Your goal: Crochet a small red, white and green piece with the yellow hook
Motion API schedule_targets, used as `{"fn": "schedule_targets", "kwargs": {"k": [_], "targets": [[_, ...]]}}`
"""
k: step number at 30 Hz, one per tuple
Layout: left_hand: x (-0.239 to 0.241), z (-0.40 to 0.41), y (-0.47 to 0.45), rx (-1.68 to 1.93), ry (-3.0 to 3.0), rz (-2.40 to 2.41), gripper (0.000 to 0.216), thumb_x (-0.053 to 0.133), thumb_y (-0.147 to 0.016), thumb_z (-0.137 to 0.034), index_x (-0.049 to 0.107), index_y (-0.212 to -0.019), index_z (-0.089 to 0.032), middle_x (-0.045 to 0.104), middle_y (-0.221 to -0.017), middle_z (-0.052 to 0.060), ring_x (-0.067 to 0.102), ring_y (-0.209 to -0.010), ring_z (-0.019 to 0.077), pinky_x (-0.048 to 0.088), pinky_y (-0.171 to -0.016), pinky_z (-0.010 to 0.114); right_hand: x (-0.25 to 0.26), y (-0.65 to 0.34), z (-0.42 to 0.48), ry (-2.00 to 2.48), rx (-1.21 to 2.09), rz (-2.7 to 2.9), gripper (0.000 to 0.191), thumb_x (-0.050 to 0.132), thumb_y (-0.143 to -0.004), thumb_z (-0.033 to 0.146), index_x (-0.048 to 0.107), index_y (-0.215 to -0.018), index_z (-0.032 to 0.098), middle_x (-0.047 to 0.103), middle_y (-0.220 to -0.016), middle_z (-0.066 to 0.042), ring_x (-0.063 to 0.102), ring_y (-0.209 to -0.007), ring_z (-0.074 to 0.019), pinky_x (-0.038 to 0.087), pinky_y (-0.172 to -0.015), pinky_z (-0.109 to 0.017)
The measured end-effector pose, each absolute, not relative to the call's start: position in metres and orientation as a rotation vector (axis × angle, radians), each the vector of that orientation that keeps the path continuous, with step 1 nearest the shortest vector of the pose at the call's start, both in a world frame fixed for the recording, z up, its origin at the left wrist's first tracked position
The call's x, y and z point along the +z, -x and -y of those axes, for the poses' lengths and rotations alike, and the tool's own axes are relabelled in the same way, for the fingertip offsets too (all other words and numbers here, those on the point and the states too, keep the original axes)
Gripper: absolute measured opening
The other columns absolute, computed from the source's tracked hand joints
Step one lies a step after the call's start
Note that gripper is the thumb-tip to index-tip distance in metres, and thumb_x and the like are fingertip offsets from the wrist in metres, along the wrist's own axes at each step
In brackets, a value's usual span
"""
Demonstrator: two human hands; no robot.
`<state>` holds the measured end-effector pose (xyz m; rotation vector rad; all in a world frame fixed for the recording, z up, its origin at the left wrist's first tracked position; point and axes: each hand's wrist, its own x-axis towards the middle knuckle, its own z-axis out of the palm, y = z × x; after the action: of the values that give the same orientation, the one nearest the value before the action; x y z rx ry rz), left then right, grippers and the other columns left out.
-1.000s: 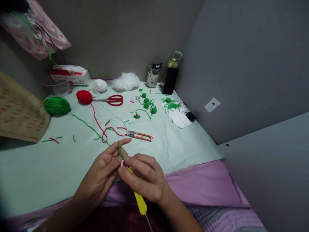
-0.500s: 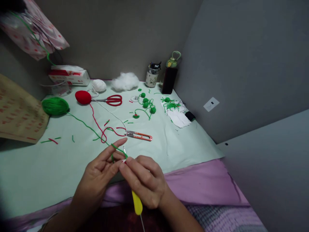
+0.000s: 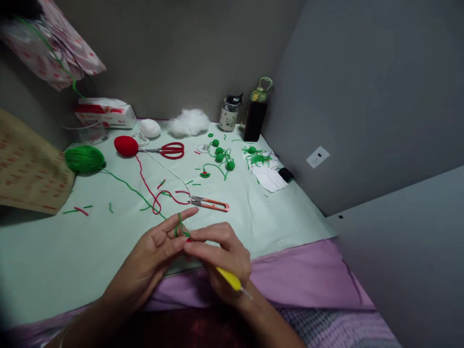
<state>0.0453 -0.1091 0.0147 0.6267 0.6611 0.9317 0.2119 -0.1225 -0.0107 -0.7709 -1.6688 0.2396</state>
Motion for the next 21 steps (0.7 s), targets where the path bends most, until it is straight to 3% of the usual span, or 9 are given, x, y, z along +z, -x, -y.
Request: {"fn": "schedule_targets", "kwargs": {"k": [5, 12, 21], "targets": [[0.019, 0.105, -0.042, 0.924, -0.623, -0.657, 0.060, 0.086, -0.083, -0.024, 0.067, -0.140, -0.021, 0.063, -0.077, -0.004, 0.061, -0.067, 0.0090, 0.049, -0.070, 0.022, -0.004, -0.220, 0.117, 0.793, 0.691, 1.531, 0.020, 0.069, -0.099, 0.021, 0.080, -0.111, 0.033, 0.079, -0.102, -0.003, 0.075, -0.093, -0.0184, 0.064, -0.081, -0.034], [0.017, 0.101, -0.034, 0.980, -0.838, -0.759, 0.052, 0.082, -0.087, -0.022, 0.069, -0.137, -0.025, 0.064, -0.079, -0.004, 0.059, -0.073, 0.0094, 0.048, -0.074, 0.021, -0.003, -0.225, 0.116, 0.800, 0.883, 1.382, 0.016, 0.063, -0.102, 0.026, 0.078, -0.100, 0.023, 0.073, -0.083, -0.003, 0.070, -0.077, -0.0180, 0.059, -0.071, -0.034], [0.019, 0.105, -0.036, 1.043, -1.170, -0.983, 0.047, 0.073, -0.084, -0.013, 0.073, -0.128, -0.028, 0.066, -0.082, -0.003, 0.063, -0.078, 0.0132, 0.051, -0.080, 0.025, 0.003, -0.224, 0.118, 0.766, 1.006, 1.277, 0.017, 0.063, -0.101, 0.023, 0.078, -0.098, 0.019, 0.069, -0.084, -0.004, 0.066, -0.070, -0.0149, 0.055, -0.062, -0.029]]}}
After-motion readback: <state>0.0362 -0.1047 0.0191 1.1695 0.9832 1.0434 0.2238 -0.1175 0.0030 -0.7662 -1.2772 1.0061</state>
